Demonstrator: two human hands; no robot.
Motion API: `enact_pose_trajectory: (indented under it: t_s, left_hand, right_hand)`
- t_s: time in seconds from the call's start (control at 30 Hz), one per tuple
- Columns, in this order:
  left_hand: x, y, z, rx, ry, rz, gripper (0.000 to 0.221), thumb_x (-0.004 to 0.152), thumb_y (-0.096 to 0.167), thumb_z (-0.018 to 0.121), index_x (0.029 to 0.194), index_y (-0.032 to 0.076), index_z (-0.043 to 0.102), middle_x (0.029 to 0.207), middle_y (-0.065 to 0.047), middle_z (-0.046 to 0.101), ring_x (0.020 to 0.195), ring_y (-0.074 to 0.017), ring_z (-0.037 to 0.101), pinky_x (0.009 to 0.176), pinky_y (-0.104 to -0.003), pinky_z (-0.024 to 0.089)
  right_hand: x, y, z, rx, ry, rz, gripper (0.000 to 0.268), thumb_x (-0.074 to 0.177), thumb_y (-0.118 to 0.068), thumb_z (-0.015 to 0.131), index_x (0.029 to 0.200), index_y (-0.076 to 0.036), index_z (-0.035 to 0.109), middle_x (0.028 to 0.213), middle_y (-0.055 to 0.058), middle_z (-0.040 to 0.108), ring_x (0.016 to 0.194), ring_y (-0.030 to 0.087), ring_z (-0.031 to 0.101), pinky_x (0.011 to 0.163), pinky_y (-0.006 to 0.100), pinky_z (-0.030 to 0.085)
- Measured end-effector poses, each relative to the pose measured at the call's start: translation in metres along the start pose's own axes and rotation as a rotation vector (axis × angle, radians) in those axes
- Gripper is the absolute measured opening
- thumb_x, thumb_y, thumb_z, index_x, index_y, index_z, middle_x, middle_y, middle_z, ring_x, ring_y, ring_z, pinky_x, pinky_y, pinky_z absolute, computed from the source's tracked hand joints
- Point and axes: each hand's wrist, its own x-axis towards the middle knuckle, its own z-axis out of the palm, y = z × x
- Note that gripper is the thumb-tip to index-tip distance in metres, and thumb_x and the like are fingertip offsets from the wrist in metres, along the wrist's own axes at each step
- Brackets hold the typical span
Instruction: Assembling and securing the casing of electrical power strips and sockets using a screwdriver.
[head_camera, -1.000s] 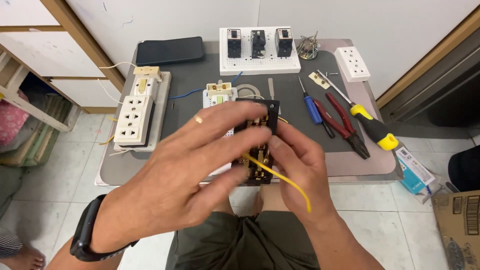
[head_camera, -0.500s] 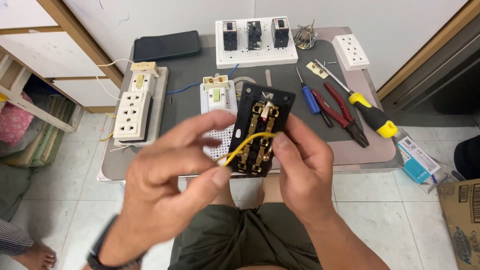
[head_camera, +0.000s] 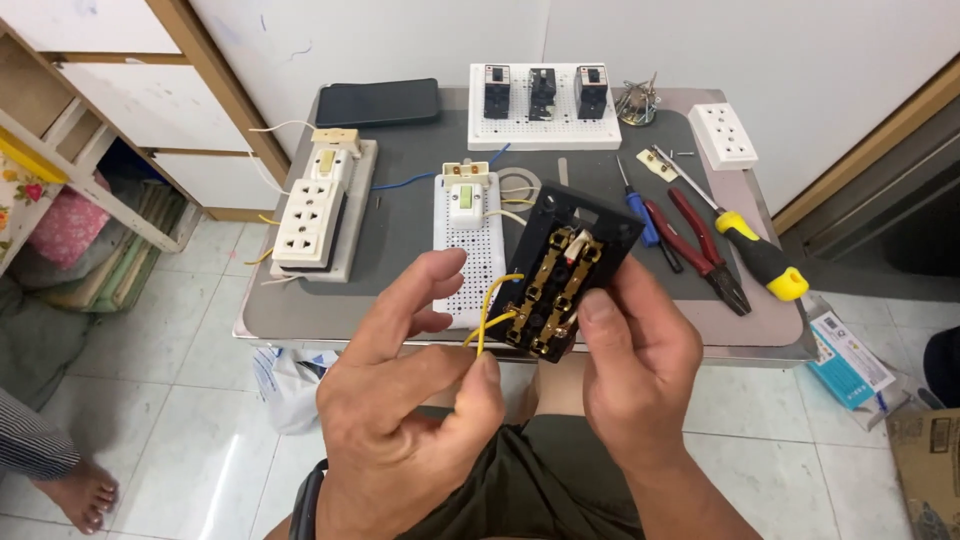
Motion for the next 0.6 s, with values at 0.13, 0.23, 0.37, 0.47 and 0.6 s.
enact_pose_trajectory:
  t_s: [0.13, 0.23, 0.37, 0.47, 0.6]
  left_hand:
    - [0.002, 0.01, -0.002, 0.069, 0.028, 0.021, 0.024, 0.071, -0.001, 0.061, 0.053, 0.007, 0.048, 0.114, -0.022, 0.066, 0.093, -0.023, 0.072, 0.077, -0.033, 0.057]
    - [0.0, 0.016, -0.003, 0.06, 0.006, 0.078, 0.025, 0.071, 0.0, 0.06, 0.052, 0.006, 0.045, 0.119, -0.025, 0.063, 0.085, -0.0266, 0.071, 0.075, -0.035, 0.056]
    - [-0.003, 0.017, -0.002, 0.076, 0.019, 0.258, 0.015, 0.07, -0.005, 0.056, 0.059, 0.0, 0.048, 0.099, -0.022, 0.062, 0.087, -0.0405, 0.064, 0.075, -0.043, 0.054]
    - [-0.009, 0.013, -0.003, 0.188, 0.002, 0.294, 0.017, 0.072, -0.002, 0.059, 0.062, 0.006, 0.048, 0.097, -0.014, 0.06, 0.086, -0.0358, 0.055, 0.076, -0.04, 0.047]
    - [-0.005, 0.011, -0.009, 0.007, -0.019, 0.151, 0.022, 0.08, 0.002, 0.059, 0.061, 0.003, 0.048, 0.074, -0.009, 0.052, 0.067, -0.0241, 0.046, 0.068, -0.038, 0.035]
  right_hand:
    - [-0.011, 0.0, -0.002, -0.372, 0.025, -0.134, 0.042, 0.094, -0.026, 0.05, 0.122, 0.003, 0.061, 0.097, 0.003, 0.066, 0.086, 0.011, 0.057, 0.073, 0.026, 0.049]
    - [-0.019, 0.013, -0.011, -0.63, 0.002, -0.307, 0.036, 0.096, -0.032, 0.047, 0.109, -0.003, 0.063, 0.07, -0.002, 0.056, 0.061, 0.011, 0.045, 0.059, 0.027, 0.04]
    - [-0.022, 0.01, -0.007, -0.512, 0.033, -0.277, 0.045, 0.096, -0.035, 0.049, 0.122, -0.001, 0.063, 0.088, 0.001, 0.068, 0.076, 0.01, 0.056, 0.064, 0.025, 0.046]
    - [-0.025, 0.006, -0.01, -0.475, 0.046, -0.19, 0.044, 0.096, -0.03, 0.051, 0.127, 0.001, 0.061, 0.1, 0.001, 0.067, 0.087, 0.009, 0.055, 0.073, 0.026, 0.048]
    - [-0.031, 0.006, -0.015, -0.383, 0.007, -0.214, 0.048, 0.094, -0.031, 0.053, 0.126, 0.003, 0.06, 0.1, 0.001, 0.065, 0.089, 0.009, 0.055, 0.075, 0.025, 0.048]
